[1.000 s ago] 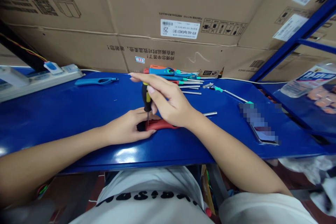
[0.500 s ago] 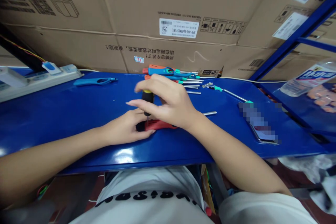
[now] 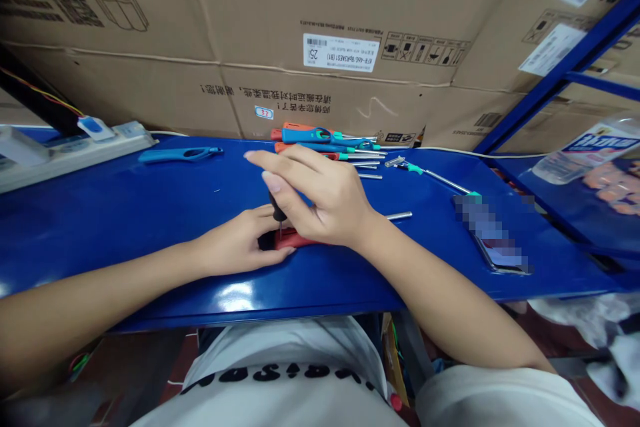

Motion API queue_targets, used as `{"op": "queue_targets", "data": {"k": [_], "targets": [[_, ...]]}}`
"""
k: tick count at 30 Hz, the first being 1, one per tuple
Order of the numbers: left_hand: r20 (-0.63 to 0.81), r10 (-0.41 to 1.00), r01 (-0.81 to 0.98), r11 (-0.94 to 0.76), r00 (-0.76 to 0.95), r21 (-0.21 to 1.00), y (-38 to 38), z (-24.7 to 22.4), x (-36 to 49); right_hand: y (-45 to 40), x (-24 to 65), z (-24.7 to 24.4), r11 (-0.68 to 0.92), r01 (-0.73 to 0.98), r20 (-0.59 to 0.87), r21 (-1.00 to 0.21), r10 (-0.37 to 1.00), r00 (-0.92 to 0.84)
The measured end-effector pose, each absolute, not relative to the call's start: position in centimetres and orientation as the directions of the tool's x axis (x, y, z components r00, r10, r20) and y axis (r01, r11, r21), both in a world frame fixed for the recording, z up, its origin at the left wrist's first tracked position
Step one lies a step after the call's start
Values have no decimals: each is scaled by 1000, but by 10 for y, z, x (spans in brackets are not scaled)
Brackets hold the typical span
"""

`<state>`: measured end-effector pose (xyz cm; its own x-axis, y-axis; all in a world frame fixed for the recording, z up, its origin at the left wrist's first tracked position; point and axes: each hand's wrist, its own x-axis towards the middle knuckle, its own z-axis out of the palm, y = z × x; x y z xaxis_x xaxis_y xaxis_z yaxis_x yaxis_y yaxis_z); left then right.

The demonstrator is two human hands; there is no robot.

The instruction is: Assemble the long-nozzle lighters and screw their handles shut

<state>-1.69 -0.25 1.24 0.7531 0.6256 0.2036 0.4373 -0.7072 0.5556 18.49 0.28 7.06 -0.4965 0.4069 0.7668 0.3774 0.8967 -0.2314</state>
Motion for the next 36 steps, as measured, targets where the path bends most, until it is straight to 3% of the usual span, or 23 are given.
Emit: {"op": "queue_targets", "data": {"k": [4, 9, 13, 15, 20, 26, 31, 36], "targets": [[200, 621, 433, -708, 758, 558, -2, 12, -17, 2, 184, 73, 880, 308, 695, -361, 474, -540], [194, 623, 442, -709, 758, 550, -2, 12, -17, 4, 185, 70, 911, 370, 821, -182, 349, -453], [200, 621, 435, -709, 758, 555, -2, 13, -17, 2, 183, 71, 892, 304, 690, -335, 452, -566], [196, 621, 435, -707, 759, 557, -2, 13, -17, 2, 183, 71, 891, 283, 683, -355, 454, -572], [192, 623, 441, -707, 758, 552, -2, 10, -17, 5, 185, 69, 902, 406, 817, -146, 342, -465], [194, 625, 437, -702, 756, 563, -2, 11, -17, 6, 183, 71, 881, 257, 670, -396, 469, -575], [197, 628, 438, -701, 753, 563, -2, 12, -17, 2, 182, 70, 893, 373, 765, -251, 419, -489], [221, 614, 414, -715, 758, 564, -2, 12, -17, 0, 180, 72, 878, 276, 692, -391, 478, -540]]}}
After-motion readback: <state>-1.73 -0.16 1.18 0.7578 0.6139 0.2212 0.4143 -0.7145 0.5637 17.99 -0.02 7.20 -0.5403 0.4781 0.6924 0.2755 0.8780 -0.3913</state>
